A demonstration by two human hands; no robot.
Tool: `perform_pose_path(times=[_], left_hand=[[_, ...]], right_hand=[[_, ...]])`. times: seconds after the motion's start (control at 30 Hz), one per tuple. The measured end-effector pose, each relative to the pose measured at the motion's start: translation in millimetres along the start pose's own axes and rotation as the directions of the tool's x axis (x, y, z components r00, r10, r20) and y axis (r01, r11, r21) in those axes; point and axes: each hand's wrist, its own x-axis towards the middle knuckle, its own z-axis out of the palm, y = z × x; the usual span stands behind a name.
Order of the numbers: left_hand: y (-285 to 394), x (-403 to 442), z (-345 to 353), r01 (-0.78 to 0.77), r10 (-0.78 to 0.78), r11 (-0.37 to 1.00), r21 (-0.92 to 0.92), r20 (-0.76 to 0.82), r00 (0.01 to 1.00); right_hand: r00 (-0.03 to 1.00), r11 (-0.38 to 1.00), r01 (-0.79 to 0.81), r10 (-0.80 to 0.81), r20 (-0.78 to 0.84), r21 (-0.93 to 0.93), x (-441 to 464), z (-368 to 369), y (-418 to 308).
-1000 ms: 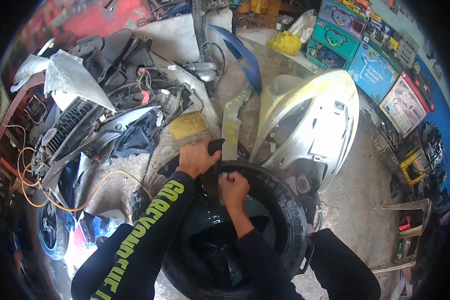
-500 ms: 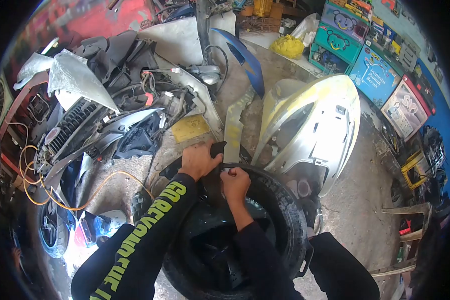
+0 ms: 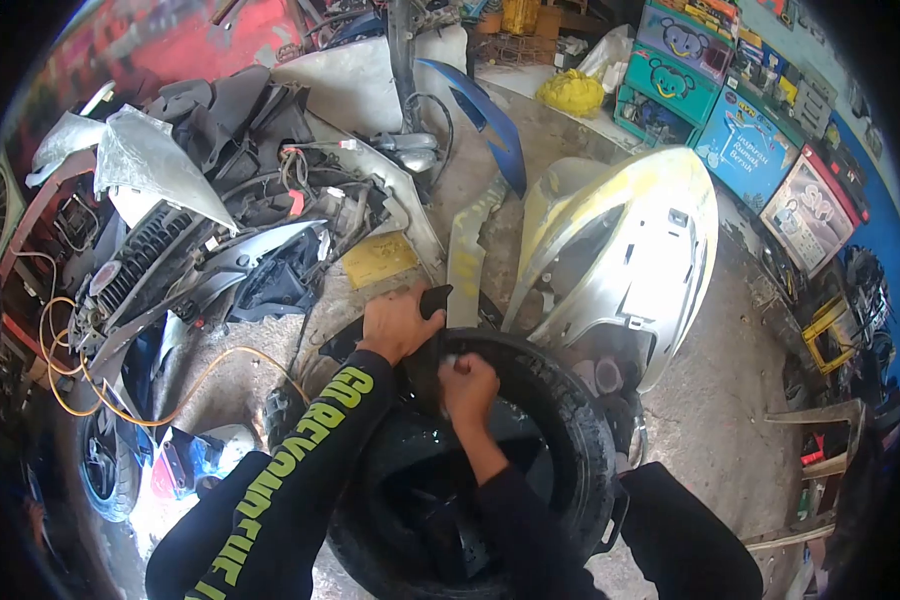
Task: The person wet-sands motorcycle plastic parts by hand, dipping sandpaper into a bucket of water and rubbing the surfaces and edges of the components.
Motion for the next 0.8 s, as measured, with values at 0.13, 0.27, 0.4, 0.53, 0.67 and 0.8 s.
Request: perform_pose_path(times=[0.13,0.27,0.4,0.53,0.67,0.8], left_hand=[[-1.1,1.8,3.9,-0.012,0.011,1.000,-0.026,-0.027,1.000],[-0.9,0.7,2.7,-0.016,0.016,1.000,-0.006,-0.045,0.999],[-2.3,0.1,5.8,-0.030,0.028,0.999,-0.034,-0.052,0.998],[-2.6,4.0,2.8,-0.015,0.014,1.000,-0.009,-0.041,0.999],[-3.6,2.2,7.5,-0.042,0.040,0.999,-0.015,-0.071,0.997],[-3.5,4.8,2.8,-0.014,0.012,0.999,-0.035,-0.040,0.999]], right_hand=[[0.996,0.996,-0.079,0.078,0.044,0.033,15.2,-1.8,-20.3],[0.990,0.993,-0.119,0.116,0.073,0.026,-0.7,0.7,10.8],[0.985,0.981,-0.158,0.149,0.082,0.116,27.3,4.7,-18.1],[0.969,0.980,-0.198,0.195,0.154,0.003,-9.8,-13.5,-4.6],[0.984,0.980,-0.164,0.154,0.094,0.110,21.0,-0.5,-24.2],[0.994,0.997,-0.065,0.068,0.085,-0.036,-15.3,-13.3,-6.2]])
